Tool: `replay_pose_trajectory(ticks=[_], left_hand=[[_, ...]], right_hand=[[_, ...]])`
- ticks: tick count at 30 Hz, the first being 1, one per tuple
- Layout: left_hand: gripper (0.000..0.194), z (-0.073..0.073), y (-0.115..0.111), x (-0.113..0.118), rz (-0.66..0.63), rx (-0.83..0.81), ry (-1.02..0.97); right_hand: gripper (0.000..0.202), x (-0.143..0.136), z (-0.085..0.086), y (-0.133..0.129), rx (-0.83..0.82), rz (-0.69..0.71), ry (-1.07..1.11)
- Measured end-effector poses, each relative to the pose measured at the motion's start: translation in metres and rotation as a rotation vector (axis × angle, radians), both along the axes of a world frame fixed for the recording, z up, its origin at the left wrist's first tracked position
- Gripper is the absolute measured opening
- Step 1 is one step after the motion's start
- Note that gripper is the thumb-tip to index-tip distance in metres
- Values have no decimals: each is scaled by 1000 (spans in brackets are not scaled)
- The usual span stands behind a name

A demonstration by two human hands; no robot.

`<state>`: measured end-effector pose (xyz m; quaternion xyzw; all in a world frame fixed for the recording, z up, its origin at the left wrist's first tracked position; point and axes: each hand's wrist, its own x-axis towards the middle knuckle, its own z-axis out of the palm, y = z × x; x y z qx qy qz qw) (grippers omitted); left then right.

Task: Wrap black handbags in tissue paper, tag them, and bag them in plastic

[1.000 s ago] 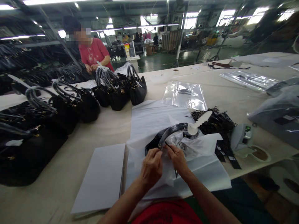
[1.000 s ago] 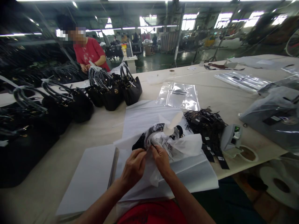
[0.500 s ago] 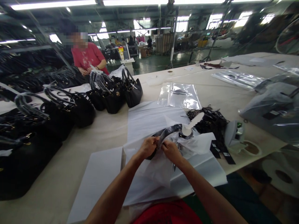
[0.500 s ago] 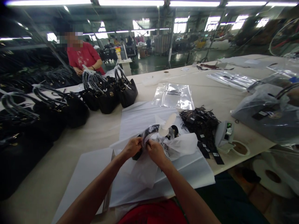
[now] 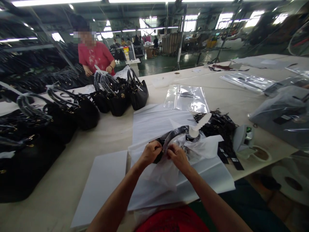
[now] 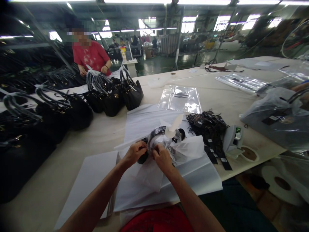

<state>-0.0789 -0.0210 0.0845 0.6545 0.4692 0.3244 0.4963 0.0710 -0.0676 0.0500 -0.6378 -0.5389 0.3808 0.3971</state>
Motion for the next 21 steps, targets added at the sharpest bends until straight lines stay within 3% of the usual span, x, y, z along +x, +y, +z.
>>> replay_pose_trajectory(ticks=[2,6,11,16,21], left_hand=[[5,2,2,-2,-44,-89,-44],[17,4,10,-5,-113,-240,-153],[26,-1,18,3,-96,-294,-250],[21,-4,22,9,-18,-191,-173],[8,-1,18,-5,-15,75,100]], right_hand=[[6,-2,-1,1,-15,-22,19],[9,-5,-1,3,-31,-62,76],[13,-5,-7,3,27,-57,83],[21,-2,-11,-1,60,-56,237],[27,0,-16,-4,83,-51,348]])
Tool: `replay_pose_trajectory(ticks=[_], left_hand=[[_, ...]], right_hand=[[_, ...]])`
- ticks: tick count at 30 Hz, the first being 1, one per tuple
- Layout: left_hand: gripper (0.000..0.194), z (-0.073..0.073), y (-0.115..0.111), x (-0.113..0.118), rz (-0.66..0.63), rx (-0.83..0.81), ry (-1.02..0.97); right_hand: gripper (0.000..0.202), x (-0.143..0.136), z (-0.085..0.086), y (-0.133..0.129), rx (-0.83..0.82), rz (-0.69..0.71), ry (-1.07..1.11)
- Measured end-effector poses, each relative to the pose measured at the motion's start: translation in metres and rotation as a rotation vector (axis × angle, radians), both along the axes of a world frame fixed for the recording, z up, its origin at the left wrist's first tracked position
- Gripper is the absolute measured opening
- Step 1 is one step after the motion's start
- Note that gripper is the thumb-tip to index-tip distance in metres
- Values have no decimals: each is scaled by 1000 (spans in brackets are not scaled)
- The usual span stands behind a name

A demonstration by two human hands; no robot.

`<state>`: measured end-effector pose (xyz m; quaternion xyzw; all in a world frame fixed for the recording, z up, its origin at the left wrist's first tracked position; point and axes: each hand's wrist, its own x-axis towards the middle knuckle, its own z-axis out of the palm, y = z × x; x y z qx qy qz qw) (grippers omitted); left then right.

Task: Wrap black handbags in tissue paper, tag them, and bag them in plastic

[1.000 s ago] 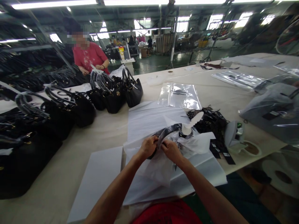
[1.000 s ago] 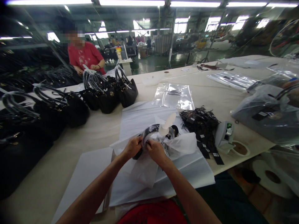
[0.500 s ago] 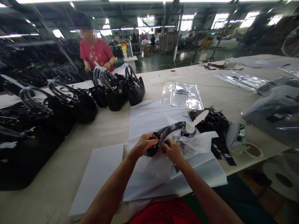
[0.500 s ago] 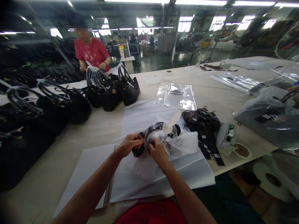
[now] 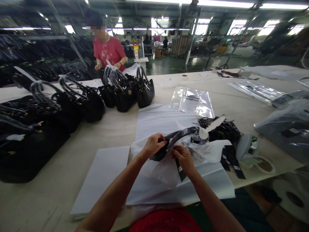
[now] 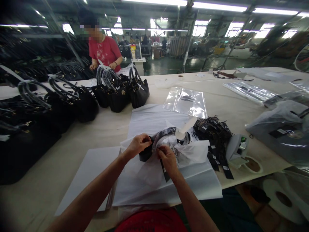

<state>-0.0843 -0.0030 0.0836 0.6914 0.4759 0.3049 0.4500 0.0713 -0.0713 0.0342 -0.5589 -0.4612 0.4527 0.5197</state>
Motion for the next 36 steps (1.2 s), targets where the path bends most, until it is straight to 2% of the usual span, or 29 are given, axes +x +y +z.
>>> replay_pose_trajectory(ticks=[4,7,10,15,17,20,22,24,27,30,33,36], left_hand=[[7,-3,-10,-16,-45,257,266],[9,-10,-19,-23,-71,434,420],[21,-16,-28,-25,-77,606,537],[24,-26,-56,-15,-211,854,616],[22,-34,-69,-9,-247,947,638],[22,-49,-78,-5,-225,1023,657],[22,-58,-79,-4,-185,1001,638],[21,-65,-79,-5,-153,968,607],[22,-70,-79,-9,-122,917,557],[23,-69,-81,-11,-113,872,511],[20,-66,-82,-12,-114,819,462],[16,-64,-82,-11,-101,756,409]], right_hand=[[18,-1,-8,-2,90,-21,-274],[23,0,-18,-4,312,-33,-530],[32,3,-30,-6,478,11,-761],[37,9,-39,-4,530,75,-918],[36,10,-36,-5,495,98,-880],[31,10,-30,-15,414,58,-681],[28,9,-29,-25,337,-19,-485],[33,6,-28,-35,213,-80,-251],[40,2,-27,-45,-29,-95,117],[40,-1,-23,-50,-240,32,342],[31,2,-18,-52,-336,233,343],[25,10,-15,-55,-394,364,329]])
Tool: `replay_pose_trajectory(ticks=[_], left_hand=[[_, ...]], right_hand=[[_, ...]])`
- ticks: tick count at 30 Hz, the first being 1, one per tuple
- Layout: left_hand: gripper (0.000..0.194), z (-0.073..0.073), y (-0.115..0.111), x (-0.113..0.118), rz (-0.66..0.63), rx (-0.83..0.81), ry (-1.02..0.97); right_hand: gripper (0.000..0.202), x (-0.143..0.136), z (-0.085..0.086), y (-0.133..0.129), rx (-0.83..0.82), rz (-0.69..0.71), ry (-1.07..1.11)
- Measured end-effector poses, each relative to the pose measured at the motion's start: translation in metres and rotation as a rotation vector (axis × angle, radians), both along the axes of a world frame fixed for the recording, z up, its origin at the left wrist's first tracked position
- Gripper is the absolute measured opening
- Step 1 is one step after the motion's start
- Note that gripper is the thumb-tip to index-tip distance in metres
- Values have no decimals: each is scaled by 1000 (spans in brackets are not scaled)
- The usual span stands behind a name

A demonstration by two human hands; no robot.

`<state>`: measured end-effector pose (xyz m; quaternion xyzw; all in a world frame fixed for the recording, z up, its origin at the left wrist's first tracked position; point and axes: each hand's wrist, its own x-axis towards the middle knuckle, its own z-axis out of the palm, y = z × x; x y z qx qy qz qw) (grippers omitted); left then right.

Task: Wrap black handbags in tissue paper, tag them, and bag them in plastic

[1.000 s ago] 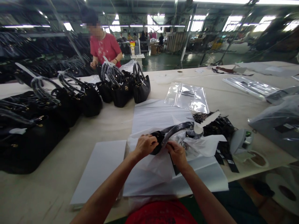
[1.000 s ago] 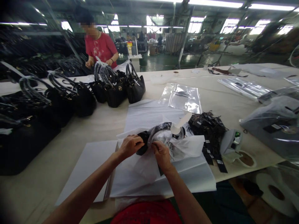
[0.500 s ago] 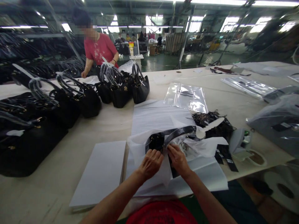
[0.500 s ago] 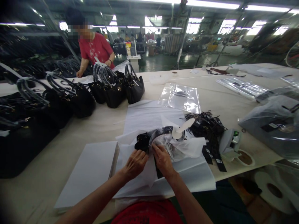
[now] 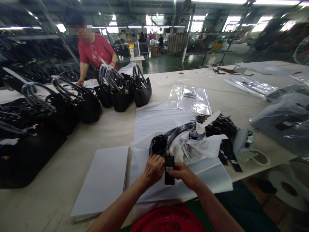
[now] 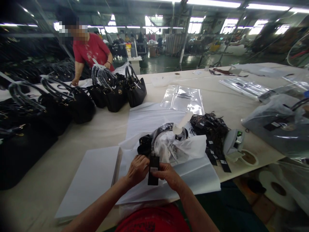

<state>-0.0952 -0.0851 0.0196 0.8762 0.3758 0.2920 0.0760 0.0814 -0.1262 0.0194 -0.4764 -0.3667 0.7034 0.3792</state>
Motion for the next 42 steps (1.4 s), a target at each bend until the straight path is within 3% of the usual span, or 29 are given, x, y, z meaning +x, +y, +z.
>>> replay_pose_trajectory(ticks=[3,9,12,17,21,24,28,34,38,42], left_hand=[[14,2,-1,1,-3,-63,-56],[10,12,-4,-2,-63,-221,-177],[9,18,-8,-6,-103,-452,-301],[5,21,-20,-4,-63,-772,-454],[31,17,-28,4,-66,-908,-579],[39,18,-29,7,-53,-866,-542],[34,26,-25,3,-30,-764,-443],[28,30,-9,-3,-46,-646,-424],[22,26,2,-8,-68,-579,-335],[23,24,5,-15,-39,-468,-255]], right_hand=[[26,8,2,-2,-63,2,76],[25,2,1,8,-1,-412,182],[25,-9,1,14,16,-521,193],[25,-27,2,20,77,-617,233],[29,-36,1,24,58,-635,320],[33,-38,-1,27,61,-618,343],[35,-40,-7,22,104,-474,273],[33,-35,-12,7,402,-332,-8],[36,-33,-11,12,470,-334,-11],[41,-36,-14,15,465,-484,-85]])
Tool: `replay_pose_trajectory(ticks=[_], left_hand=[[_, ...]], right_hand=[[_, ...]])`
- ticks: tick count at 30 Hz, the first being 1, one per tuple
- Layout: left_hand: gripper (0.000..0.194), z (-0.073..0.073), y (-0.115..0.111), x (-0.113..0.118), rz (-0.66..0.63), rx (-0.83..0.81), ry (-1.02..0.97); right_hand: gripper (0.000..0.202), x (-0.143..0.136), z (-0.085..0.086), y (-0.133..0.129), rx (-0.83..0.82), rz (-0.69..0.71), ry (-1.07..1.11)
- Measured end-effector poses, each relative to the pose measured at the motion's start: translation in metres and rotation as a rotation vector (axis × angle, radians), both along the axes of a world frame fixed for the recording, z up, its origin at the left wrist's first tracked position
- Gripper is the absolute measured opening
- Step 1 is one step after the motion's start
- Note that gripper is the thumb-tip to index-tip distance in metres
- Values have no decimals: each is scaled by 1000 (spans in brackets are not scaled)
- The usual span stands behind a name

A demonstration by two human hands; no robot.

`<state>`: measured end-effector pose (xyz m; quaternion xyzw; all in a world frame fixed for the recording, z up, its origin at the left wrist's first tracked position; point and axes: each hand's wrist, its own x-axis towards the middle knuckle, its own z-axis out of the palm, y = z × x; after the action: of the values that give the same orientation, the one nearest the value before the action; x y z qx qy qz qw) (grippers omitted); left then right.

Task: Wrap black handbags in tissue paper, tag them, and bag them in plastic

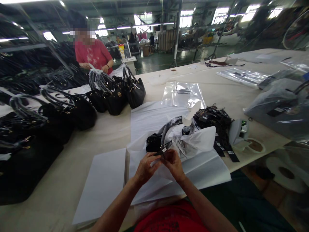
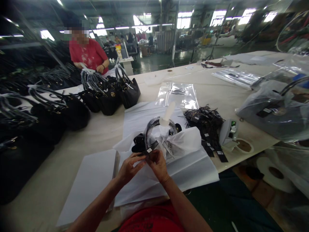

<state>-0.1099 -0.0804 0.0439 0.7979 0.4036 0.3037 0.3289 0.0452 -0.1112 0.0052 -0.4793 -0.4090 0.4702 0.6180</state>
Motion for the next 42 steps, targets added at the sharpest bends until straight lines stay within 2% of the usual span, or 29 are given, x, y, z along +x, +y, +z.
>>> replay_pose_trajectory(ticks=[4,7,11,15,18,20,23,25,27,29,32,34,36,38,42], left_hand=[[22,2,-11,-13,21,8,50],[25,3,-28,-27,82,-97,28],[31,-4,-58,-47,192,-396,-47],[40,-27,-92,-67,301,-780,-273],[47,-38,-113,-77,364,-961,-396],[50,-35,-121,-77,322,-1050,-441],[51,-21,-123,-66,43,-1093,-420],[45,-15,-120,-55,-170,-979,-290],[31,-19,-115,-44,-272,-703,-131],[25,-32,-107,-32,-189,-250,12],[35,-52,-89,-11,-12,494,252],[43,-58,-74,6,-17,779,392],[41,-60,-60,22,-15,918,446],[34,-58,-49,33,-9,955,412],[26,-48,-40,31,78,782,177]], right_hand=[[26,3,0,-8,31,-86,-178],[19,9,6,-12,32,-141,-216],[24,15,8,-6,-32,-149,-117],[25,16,3,-1,-90,-105,-119],[28,14,5,-4,-150,-95,-142],[36,11,11,-10,-202,0,-146],[47,7,23,-24,-291,251,-64],[45,7,28,-34,-373,322,52],[44,12,32,-39,-443,267,125],[43,21,36,-41,-482,200,127],[41,38,44,-37,-502,179,118],[41,46,49,-34,-492,174,105],[42,50,55,-31,-481,168,77],[43,51,59,-31,-472,171,33],[41,53,59,-32,-454,220,-79]])
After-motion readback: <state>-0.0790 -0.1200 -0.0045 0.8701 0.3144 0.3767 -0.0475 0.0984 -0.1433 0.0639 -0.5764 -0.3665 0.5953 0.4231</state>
